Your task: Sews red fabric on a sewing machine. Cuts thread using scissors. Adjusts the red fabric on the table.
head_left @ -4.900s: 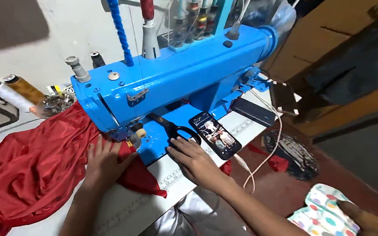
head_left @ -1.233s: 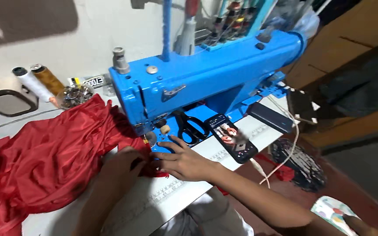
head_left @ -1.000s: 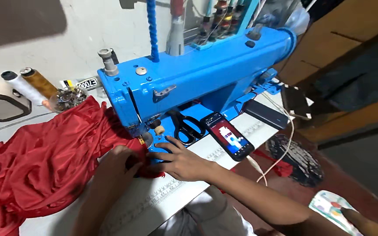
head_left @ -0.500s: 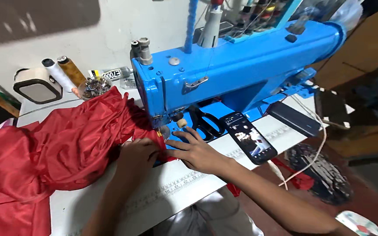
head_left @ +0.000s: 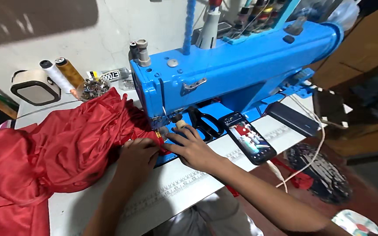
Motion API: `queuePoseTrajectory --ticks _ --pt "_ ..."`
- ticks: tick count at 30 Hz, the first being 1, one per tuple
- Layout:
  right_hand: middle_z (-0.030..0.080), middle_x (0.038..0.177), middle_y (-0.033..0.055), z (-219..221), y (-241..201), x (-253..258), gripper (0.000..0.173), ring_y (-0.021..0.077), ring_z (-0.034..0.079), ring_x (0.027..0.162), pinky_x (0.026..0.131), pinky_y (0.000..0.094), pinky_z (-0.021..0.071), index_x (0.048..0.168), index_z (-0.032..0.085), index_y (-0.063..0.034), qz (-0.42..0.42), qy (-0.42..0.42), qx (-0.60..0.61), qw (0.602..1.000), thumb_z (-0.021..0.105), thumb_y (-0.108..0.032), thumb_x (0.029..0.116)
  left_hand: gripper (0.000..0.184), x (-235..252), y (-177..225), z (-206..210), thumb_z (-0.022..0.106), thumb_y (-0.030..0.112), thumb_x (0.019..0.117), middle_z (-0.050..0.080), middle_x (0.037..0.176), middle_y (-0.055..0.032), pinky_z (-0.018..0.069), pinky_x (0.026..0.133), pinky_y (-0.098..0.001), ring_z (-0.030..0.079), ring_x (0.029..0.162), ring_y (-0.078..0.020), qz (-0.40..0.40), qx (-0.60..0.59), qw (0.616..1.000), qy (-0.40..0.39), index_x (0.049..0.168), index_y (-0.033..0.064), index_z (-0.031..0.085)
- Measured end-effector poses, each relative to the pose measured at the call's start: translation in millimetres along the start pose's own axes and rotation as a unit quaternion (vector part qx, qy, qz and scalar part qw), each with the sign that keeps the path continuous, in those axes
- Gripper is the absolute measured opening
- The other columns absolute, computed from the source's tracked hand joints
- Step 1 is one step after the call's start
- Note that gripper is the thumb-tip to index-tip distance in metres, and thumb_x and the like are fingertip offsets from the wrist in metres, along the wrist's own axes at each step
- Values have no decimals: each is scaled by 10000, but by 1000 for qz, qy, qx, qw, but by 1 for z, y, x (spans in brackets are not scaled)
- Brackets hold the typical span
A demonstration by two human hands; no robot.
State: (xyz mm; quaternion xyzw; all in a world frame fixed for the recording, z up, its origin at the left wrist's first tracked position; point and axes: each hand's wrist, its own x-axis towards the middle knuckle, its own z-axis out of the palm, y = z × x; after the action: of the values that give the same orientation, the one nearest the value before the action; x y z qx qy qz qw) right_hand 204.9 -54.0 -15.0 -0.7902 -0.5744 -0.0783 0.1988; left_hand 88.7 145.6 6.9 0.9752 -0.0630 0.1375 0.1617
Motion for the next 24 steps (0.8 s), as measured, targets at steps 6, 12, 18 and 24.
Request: queuePoseTrajectory --ticks 6,12,18,24 --pt "749 1145 102 -14 -6 0 307 238 685 1094 976 395 525 1192 741 -39 108 53 209 970 487 -119 1040 257 -1 -1 -1 553 140 977 752 1088 -107 541 884 -552 711 1044 -312 36 -6 999 7 1046 88 794" --pt "643 787 0 -29 -20 12 295 22 588 624 612 202 519 1166 689 -32 291 -42 388 873 585 -281 1046 262 -1 5 -1 550 161 961 747 1082 -124 556 891 -543 712 1054 -320 74 -15 997 7 1016 59 785" --pt "641 843 33 -31 -31 11 267 72 568 695 679 249 490 1176 685 -14 305 -84 330 889 686 -184 970 259 -3 8 -5 583 174 933 738 1064 -132 574 830 -534 716 993 -334 89 -28 996 -11 1050 77 793" --pt "699 922 137 -16 -52 -5 195 197 674 797 743 311 563 1052 749 9 233 44 202 950 630 -107 951 273 -4 7 -6 577 161 925 725 1085 -148 557 822 -550 700 997 -359 93 -35 995 -30 1073 83 793"
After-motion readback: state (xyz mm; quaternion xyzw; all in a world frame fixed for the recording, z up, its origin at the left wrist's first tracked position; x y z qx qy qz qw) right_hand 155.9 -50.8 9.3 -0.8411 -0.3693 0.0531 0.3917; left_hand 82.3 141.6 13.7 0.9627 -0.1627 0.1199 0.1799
